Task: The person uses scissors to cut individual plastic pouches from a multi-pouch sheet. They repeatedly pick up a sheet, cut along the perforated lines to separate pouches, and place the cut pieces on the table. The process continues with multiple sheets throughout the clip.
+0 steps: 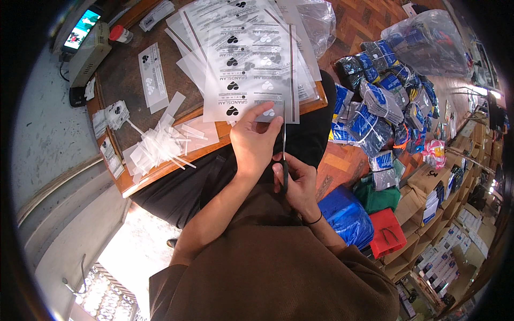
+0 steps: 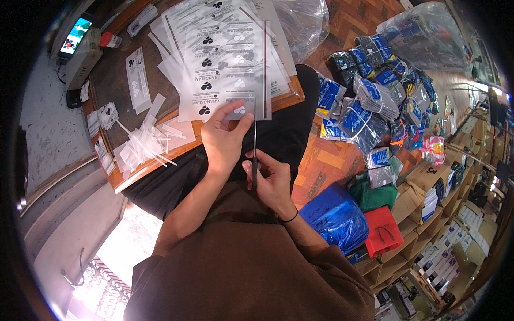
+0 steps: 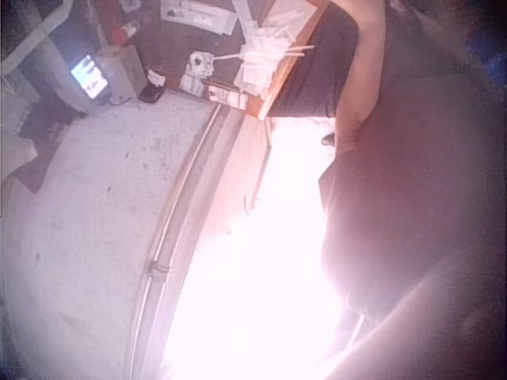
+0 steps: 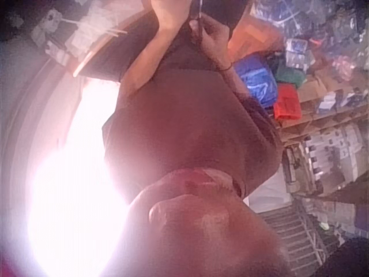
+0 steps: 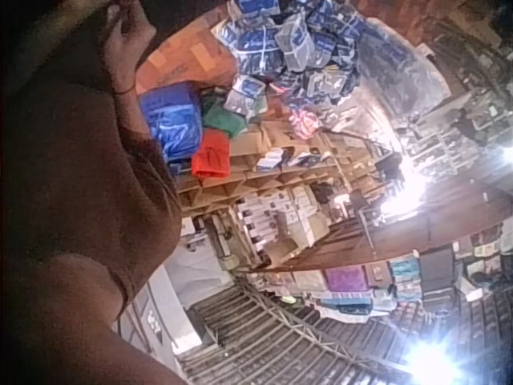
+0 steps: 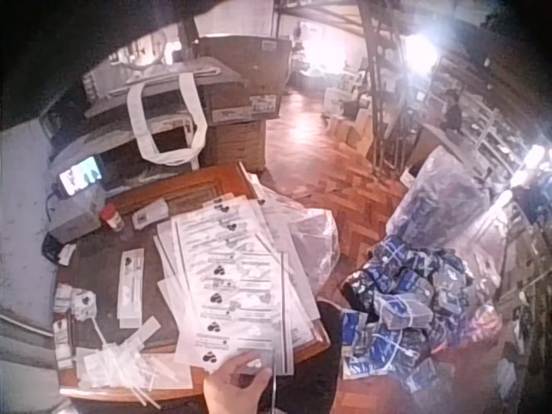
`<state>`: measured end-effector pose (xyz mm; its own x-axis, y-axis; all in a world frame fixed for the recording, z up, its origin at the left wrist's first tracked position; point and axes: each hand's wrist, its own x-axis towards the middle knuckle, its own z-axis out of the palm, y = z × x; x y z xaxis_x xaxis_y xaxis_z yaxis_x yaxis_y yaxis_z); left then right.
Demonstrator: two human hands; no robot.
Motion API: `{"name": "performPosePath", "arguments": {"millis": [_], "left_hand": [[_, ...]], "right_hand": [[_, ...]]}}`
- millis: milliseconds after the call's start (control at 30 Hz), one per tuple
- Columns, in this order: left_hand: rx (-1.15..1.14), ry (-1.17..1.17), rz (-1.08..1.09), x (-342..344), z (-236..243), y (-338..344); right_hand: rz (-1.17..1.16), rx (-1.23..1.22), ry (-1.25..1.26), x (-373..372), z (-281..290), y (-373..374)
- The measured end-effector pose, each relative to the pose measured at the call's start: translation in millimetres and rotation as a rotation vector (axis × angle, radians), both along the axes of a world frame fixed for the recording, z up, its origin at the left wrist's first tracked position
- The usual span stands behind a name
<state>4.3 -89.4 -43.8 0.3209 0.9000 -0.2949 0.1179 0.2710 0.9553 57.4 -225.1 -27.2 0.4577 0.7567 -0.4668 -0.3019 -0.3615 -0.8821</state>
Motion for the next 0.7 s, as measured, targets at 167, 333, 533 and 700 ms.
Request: {"name": "performPosePath", "arguments": {"millis": [167,333,533,700], "left_hand": [[-0.055,0.016,-0.026,-1.6,3.5,0.5],[-0.039,-0.052,0.014,-1.2,0.8,0.4],[-0.079,-0.098,-0.012,-0.1,16.5,-0.6],[-0.076,0.012,-0.019,-4.3,14.4,11.4]], "right_hand": [[-0.016,-0.010,0.020,3.5,-1.8,1.2],[-0.012,-0.024,0.009,2.9,-1.4,6.8],[-0.033,0.005,0.014,10.8,-4.6,13.9],[0.021,-0.022,-0.023,14.1,-4.9,9.5]]}}
